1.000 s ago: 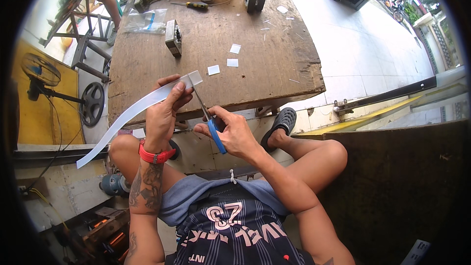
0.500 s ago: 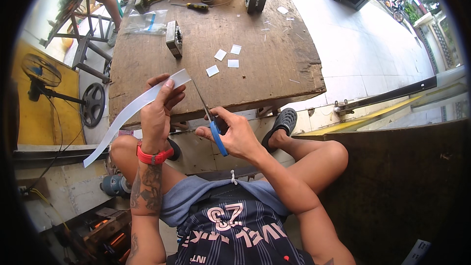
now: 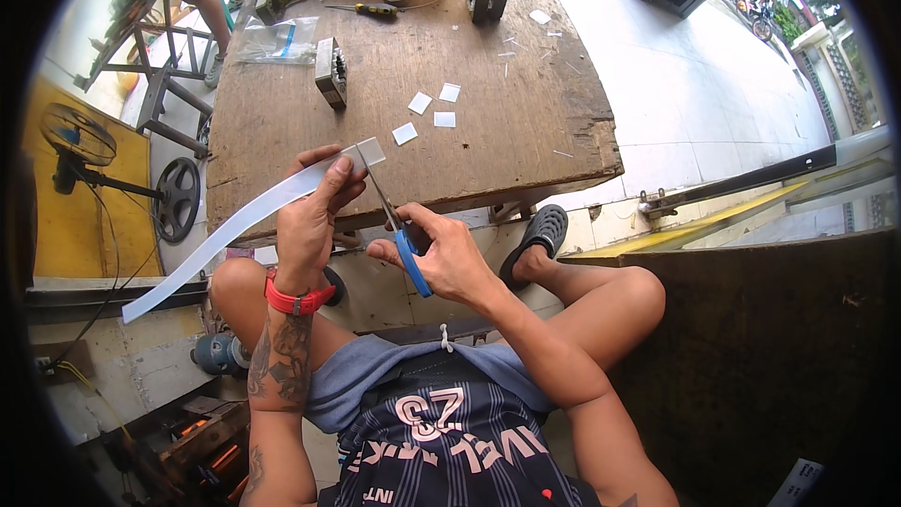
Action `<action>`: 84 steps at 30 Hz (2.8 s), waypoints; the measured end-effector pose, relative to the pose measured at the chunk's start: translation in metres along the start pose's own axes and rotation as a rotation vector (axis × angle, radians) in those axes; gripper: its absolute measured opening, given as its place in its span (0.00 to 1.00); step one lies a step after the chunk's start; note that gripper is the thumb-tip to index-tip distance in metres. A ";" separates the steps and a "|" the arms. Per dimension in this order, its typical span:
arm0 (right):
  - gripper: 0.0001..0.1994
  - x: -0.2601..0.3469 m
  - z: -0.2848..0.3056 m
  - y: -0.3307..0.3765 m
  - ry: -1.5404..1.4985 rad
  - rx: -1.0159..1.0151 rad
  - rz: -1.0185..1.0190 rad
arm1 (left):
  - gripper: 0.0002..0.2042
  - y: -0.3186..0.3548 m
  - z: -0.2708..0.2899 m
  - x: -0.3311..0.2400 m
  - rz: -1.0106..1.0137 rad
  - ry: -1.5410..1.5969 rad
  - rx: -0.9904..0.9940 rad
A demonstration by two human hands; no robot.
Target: The person cuts small rectangular pieces from a white strip using scissors and places them into the slots of a square motor stator. The person repeats this process, cutting and inserting pieces into the stator slots.
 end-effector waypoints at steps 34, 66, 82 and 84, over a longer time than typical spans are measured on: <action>0.33 -0.003 -0.003 0.001 -0.064 -0.003 0.014 | 0.18 0.002 0.000 -0.004 -0.009 -0.002 -0.008; 0.18 0.010 0.165 -0.010 1.089 -0.360 0.018 | 0.27 -0.062 0.028 -0.063 -0.270 -0.090 -0.136; 0.13 -0.008 0.094 -0.002 1.187 0.002 0.751 | 0.40 -0.122 0.015 -0.035 -0.219 -0.303 -0.183; 0.10 -0.003 0.089 0.004 1.112 0.027 0.734 | 0.37 -0.112 0.016 -0.030 -0.147 -0.192 -0.123</action>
Point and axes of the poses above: each hand's wrist, its own y-axis away from the middle knuckle, its own z-axis out of the back of the hand, x = y × z, the point moved 2 cm from there along -y, towards the middle knuckle, and after that the axes turned 9 degrees about z, right-handed, at the moved point
